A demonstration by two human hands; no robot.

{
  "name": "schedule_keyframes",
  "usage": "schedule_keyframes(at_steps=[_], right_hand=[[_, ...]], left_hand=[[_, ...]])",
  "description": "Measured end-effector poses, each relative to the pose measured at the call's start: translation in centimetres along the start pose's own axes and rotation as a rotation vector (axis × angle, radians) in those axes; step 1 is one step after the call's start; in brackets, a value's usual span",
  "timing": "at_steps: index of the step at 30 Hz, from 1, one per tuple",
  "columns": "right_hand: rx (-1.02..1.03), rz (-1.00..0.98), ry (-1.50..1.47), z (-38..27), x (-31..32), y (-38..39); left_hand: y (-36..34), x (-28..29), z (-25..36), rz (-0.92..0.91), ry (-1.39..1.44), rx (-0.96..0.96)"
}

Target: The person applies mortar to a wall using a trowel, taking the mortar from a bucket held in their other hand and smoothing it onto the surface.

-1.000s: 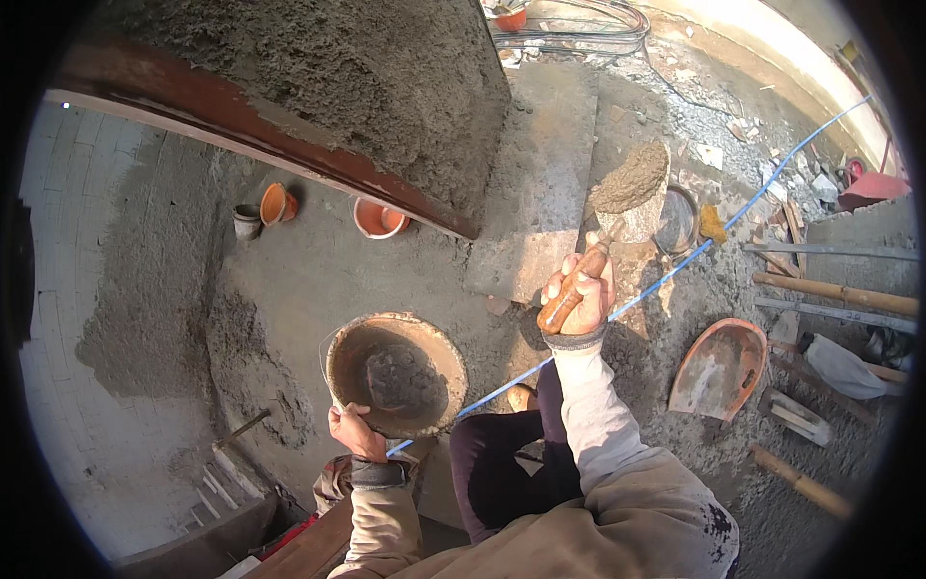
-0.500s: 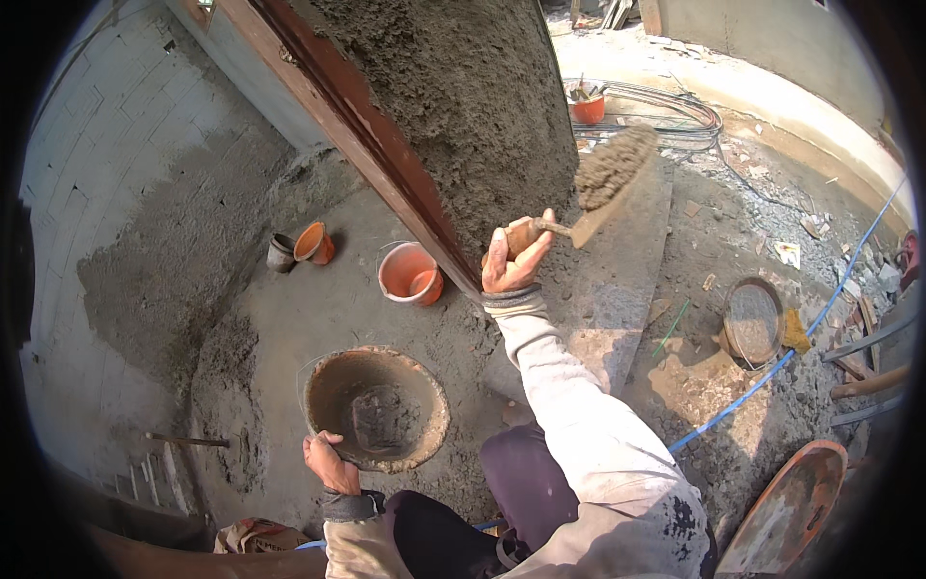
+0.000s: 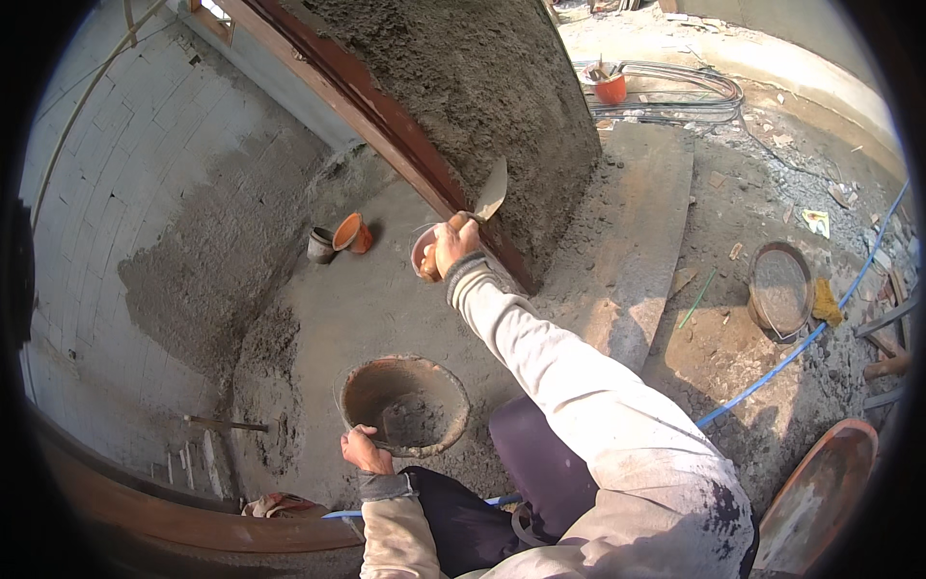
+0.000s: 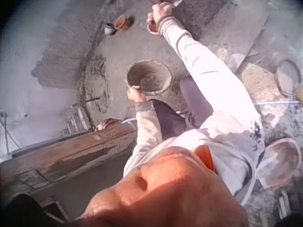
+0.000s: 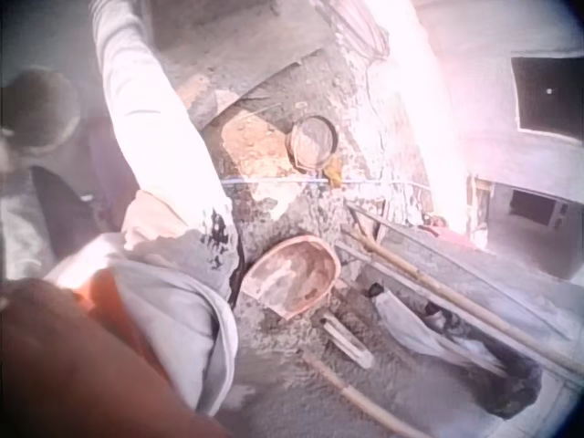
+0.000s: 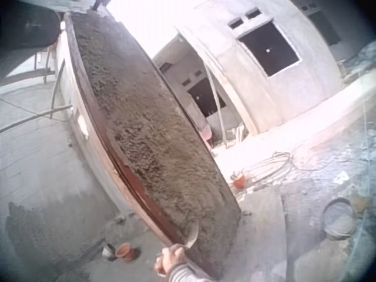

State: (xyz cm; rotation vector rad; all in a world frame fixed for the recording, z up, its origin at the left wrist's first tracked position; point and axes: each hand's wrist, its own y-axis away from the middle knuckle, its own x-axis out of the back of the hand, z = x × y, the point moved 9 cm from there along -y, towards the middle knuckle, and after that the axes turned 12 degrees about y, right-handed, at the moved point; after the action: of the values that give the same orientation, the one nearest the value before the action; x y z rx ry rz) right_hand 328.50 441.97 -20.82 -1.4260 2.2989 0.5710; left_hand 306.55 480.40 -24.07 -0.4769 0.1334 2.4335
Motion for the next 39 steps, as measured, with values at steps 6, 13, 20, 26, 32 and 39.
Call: schedule_keyframes(at_steps=[6, 13, 20, 26, 32, 39], right_hand=[[0.092, -0.029, -0.346, -18.7, -14.8, 5.6], [0.119, -0.867, -1.184, -31.3, -17.7, 11.7], [0.159, -0.709, -1.078, -21.7, -1.3, 12.3], [0.620, 0.378, -0.141, -10.8, 13.1, 11.3], [0.707, -0.063, 1.402, -0.9, 14.5, 4.7], [-0.097, -0.239, 0.392, 9.4, 14.5, 10.2]], left_hand=[[1.0, 1.6, 2.6, 0.026, 0.008, -0.025], [1.1, 0.7, 1.3, -0.074, -0.033, 0.007], [0.0, 1.3, 2.0, -0.098, -0.028, -0.027], [-0.8, 2.2, 0.9, -0.168, -0.023, 0.006], [0.1, 1.7, 1.3, -0.091, -0.060, 0.021], [-0.6, 2.3, 1.1, -0.106, -0.071, 0.051]])
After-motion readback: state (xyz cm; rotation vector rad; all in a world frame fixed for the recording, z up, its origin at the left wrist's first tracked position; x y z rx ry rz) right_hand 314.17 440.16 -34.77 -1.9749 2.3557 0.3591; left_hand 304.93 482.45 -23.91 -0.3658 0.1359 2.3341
